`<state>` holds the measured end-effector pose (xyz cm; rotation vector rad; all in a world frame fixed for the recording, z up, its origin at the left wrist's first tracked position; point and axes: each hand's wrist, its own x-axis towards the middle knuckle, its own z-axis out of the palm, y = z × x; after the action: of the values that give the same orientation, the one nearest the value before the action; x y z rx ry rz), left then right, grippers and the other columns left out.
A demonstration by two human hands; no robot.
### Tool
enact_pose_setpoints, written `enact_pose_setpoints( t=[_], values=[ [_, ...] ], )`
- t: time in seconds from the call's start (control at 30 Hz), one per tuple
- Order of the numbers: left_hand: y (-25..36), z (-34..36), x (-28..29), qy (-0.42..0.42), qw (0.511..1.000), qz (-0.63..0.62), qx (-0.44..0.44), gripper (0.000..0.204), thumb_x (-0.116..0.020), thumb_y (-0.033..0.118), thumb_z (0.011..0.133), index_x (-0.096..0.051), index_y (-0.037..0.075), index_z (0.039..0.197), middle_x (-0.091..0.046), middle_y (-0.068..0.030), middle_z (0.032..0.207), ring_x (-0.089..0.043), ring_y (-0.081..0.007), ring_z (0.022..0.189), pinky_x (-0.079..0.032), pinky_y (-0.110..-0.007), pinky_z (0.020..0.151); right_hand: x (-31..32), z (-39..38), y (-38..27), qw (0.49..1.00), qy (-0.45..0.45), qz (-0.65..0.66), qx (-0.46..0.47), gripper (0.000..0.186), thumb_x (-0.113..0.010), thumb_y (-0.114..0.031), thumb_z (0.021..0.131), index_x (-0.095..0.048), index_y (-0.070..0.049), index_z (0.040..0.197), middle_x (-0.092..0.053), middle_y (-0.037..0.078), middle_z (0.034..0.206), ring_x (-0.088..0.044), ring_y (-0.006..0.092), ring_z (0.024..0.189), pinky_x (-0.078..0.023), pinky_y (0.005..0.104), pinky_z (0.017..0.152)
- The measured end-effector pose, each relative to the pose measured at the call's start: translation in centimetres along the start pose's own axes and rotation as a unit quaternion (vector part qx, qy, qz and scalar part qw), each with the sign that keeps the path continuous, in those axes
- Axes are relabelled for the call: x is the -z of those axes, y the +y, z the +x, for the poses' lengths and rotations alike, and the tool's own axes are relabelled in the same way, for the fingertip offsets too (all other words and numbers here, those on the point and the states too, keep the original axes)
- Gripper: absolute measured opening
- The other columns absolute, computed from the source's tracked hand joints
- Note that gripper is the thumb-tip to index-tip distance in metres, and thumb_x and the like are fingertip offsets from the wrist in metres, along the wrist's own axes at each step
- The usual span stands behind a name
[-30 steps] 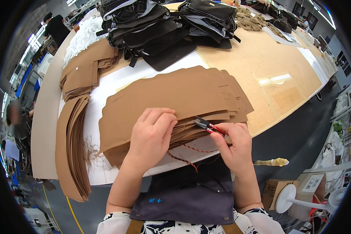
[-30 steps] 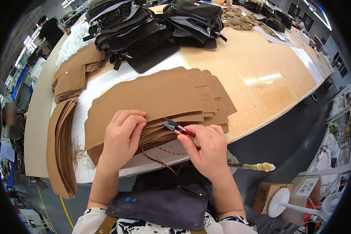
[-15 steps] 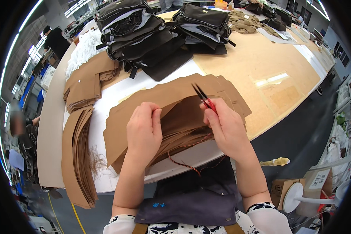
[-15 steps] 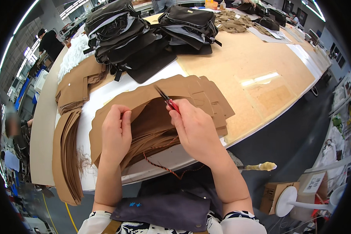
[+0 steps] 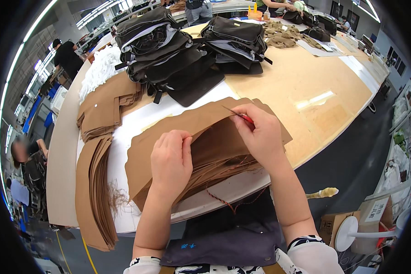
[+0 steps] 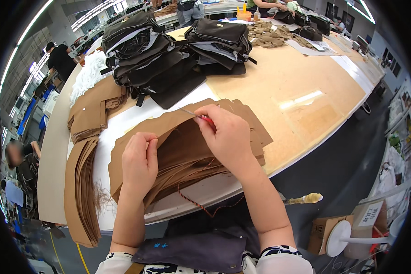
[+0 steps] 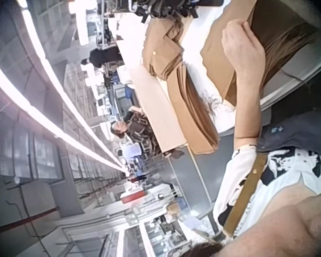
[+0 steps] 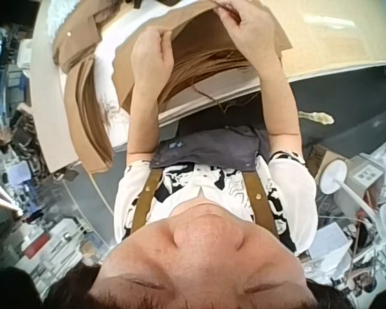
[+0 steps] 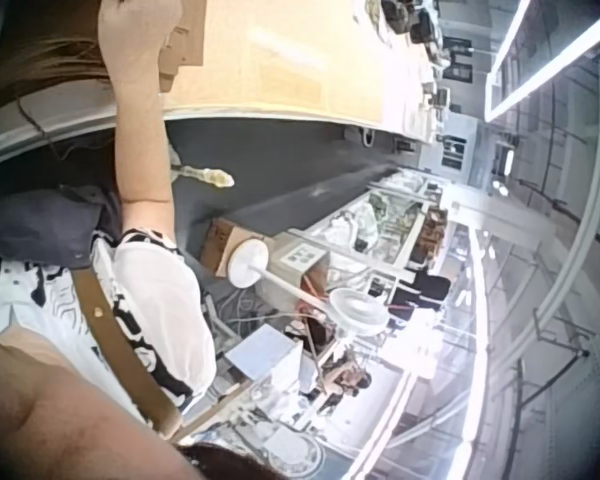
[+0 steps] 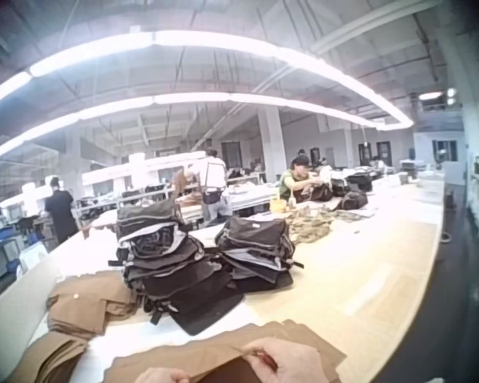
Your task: The person turns a fabric pouch inside out, sets it on the table, and trims threads from a stack of fabric pieces using thread snips.
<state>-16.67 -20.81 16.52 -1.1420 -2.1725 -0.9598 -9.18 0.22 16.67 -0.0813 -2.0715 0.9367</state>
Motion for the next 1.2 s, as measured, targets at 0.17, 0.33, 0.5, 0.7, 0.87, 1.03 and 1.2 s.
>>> enact_pose_setpoints(
  t=[0.17, 0.33, 0.5, 0.7, 0.87, 1.03, 1.2],
  values=[
    [1.7, 1.6, -0.9, 0.035, 0.998, 0.012, -0.051, 0.010, -0.066, -0.003, 0.093, -0.063, 0.003, 0.101, -0.067, -0.0143, 0.090, -0.065, -0.0334, 0.083, -0.051, -0.043, 0.077, 0.0, 1.4, -1.1, 0.999, -0.024, -0.007, 0.023, 0.009, -0.074, -0.016, 0.094, -0.073, -0.008, 0.096, -0.071, 0.010, 0.079, -0.068, 0.0294, 0.069, -0.051, 0.0383, 0.062],
    [1.6, 3.3, -1.8, 0.033, 0.990, 0.108, -0.087, 0.014, -0.073, 0.003, 0.089, -0.066, 0.007, 0.101, -0.067, -0.0104, 0.088, -0.066, -0.0321, 0.084, -0.050, -0.043, 0.082, 0.6, 1.5, -1.7, 0.998, -0.061, -0.021, 0.012, 0.015, -0.075, -0.021, 0.094, -0.071, -0.007, 0.093, -0.072, 0.011, 0.079, -0.069, 0.0312, 0.070, -0.052, 0.0404, 0.063],
    [1.3, 3.1, -2.3, 0.061, 0.988, 0.078, -0.120, 0.009, -0.077, 0.009, 0.089, -0.071, 0.007, 0.096, -0.069, -0.0085, 0.084, -0.067, -0.0308, 0.078, -0.052, -0.042, 0.077, 1.3, 0.5, -1.2, 0.995, -0.100, 0.003, -0.013, 0.016, -0.075, -0.022, 0.094, -0.071, -0.006, 0.093, -0.071, 0.011, 0.080, -0.069, 0.0312, 0.071, -0.052, 0.0395, 0.063],
    [2.5, 1.7, -2.1, 0.017, 0.994, 0.027, -0.105, 0.011, -0.078, 0.007, 0.090, -0.076, 0.005, 0.100, -0.072, -0.0098, 0.089, -0.068, -0.0285, 0.076, -0.055, -0.037, 0.071, 2.7, -1.5, -0.3, 0.996, -0.086, -0.009, -0.012, 0.013, -0.074, -0.019, 0.094, -0.071, -0.007, 0.094, -0.072, 0.009, 0.084, -0.069, 0.0288, 0.075, -0.053, 0.0372, 0.065],
    [2.6, 0.2, -2.8, -0.035, 0.993, -0.116, -0.016, 0.010, -0.079, 0.007, 0.090, -0.078, 0.004, 0.099, -0.071, -0.0094, 0.089, -0.068, -0.0267, 0.076, -0.054, -0.034, 0.067, 3.7, -4.2, -0.1, 0.995, -0.085, -0.037, -0.039, 0.018, -0.073, -0.021, 0.097, -0.071, -0.007, 0.107, -0.071, 0.010, 0.084, -0.069, 0.0289, 0.074, -0.054, 0.0363, 0.067],
    [3.1, -0.4, -2.5, -0.111, 0.990, -0.033, -0.079, 0.011, -0.081, 0.005, 0.086, -0.079, 0.006, 0.096, -0.071, -0.0072, 0.092, -0.066, -0.0241, 0.083, -0.053, -0.036, 0.072, 5.4, -6.8, -1.1, 0.985, -0.114, 0.009, -0.133, 0.026, -0.067, -0.020, 0.102, -0.065, -0.006, 0.124, -0.071, 0.014, 0.094, -0.069, 0.0317, 0.082, -0.054, 0.0378, 0.072],
    [2.8, -1.1, -2.7, -0.095, 0.991, -0.091, -0.031, 0.010, -0.080, 0.004, 0.086, -0.078, 0.006, 0.095, -0.070, -0.0072, 0.094, -0.066, -0.0226, 0.085, -0.053, -0.035, 0.074, 5.4, -7.8, -1.2, 0.988, -0.132, -0.073, -0.044, 0.032, -0.065, -0.019, 0.102, -0.065, -0.007, 0.132, -0.063, 0.011, 0.094, -0.064, 0.0303, 0.085, -0.052, 0.0409, 0.074]
  ],
)
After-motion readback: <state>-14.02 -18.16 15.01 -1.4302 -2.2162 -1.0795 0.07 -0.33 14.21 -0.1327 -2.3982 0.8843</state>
